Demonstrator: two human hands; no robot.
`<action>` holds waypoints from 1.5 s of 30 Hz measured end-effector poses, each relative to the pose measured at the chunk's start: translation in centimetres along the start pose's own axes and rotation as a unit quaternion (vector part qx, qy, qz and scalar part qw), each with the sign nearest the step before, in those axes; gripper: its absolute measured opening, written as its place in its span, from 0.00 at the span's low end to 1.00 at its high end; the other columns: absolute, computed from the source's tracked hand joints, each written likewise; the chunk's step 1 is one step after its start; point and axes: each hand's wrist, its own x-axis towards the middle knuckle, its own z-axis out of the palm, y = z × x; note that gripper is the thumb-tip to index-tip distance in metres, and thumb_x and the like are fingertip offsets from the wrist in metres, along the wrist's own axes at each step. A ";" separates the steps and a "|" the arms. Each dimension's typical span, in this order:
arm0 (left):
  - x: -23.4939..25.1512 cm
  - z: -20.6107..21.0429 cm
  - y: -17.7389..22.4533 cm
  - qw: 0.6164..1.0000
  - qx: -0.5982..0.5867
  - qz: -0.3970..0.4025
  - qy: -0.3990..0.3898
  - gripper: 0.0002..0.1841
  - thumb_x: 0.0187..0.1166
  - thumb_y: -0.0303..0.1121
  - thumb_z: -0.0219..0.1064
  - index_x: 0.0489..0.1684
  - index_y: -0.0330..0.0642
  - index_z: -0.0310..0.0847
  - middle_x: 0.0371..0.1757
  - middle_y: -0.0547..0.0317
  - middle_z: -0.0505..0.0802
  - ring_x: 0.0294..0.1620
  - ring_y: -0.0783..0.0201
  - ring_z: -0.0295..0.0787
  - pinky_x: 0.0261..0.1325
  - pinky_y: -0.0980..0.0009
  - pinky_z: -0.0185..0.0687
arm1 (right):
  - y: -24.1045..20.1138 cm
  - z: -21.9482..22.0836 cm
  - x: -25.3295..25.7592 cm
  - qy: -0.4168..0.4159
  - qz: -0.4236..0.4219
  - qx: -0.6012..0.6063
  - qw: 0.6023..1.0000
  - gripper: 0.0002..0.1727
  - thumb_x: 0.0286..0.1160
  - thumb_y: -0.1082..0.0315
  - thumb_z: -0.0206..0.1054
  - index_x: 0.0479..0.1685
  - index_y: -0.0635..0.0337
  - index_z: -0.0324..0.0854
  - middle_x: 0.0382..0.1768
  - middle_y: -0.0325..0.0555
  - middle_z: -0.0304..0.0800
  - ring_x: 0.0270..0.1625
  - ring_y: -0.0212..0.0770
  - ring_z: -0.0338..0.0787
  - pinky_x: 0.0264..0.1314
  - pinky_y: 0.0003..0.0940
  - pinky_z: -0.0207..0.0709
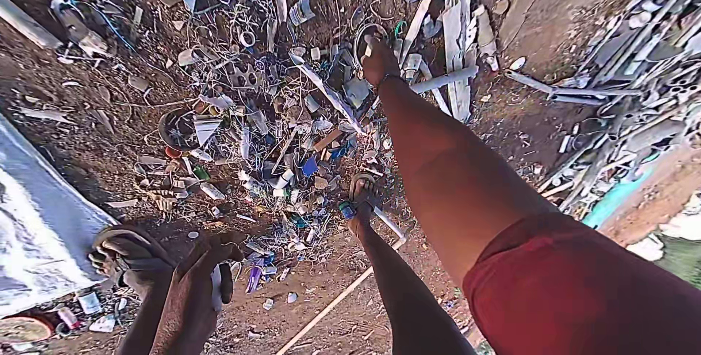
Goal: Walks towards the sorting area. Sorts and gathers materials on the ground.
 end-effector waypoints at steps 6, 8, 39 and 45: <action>0.3 1.0 -0.2 1.000 0.021 -0.009 0.001 0.13 0.80 0.31 0.55 0.48 0.42 0.86 0.29 0.60 0.90 0.06 0.73 0.68 0.05 0.79 0.61 | -1.3 1.3 2.0 0.003 0.045 0.009 0.999 0.37 0.77 0.52 0.69 0.88 0.48 0.67 0.73 0.59 0.84 0.74 0.62 0.84 0.70 0.66 0.77; 0.5 1.2 -0.4 1.000 0.022 -0.011 0.000 0.13 0.80 0.31 0.54 0.50 0.41 0.86 0.29 0.59 0.90 0.06 0.72 0.68 0.05 0.79 0.62 | -0.7 1.9 1.9 -0.007 0.055 0.033 0.998 0.35 0.71 0.50 0.74 0.79 0.55 0.77 0.72 0.63 0.83 0.75 0.63 0.82 0.71 0.67 0.76; 0.3 -1.2 1.1 0.985 -0.143 0.047 -0.083 0.13 0.72 0.31 0.65 0.54 0.49 0.82 0.24 0.65 0.87 0.10 0.76 0.74 0.10 0.81 0.72 | -7.6 4.9 -37.0 -0.511 -0.020 0.691 0.511 0.03 0.80 0.66 0.63 0.47 0.49 0.77 0.28 0.31 0.84 0.20 0.23 0.76 0.22 0.19 0.71; 0.0 -0.5 1.0 0.955 -0.227 0.086 -0.173 0.33 0.45 0.50 0.92 0.51 0.49 0.85 0.42 0.58 0.96 0.35 0.68 0.94 0.35 0.74 0.90 | -9.2 1.1 -37.8 -0.511 -0.099 0.571 0.635 0.08 0.78 0.69 0.66 0.50 0.59 0.84 0.29 0.29 0.83 0.22 0.19 0.75 0.24 0.16 0.70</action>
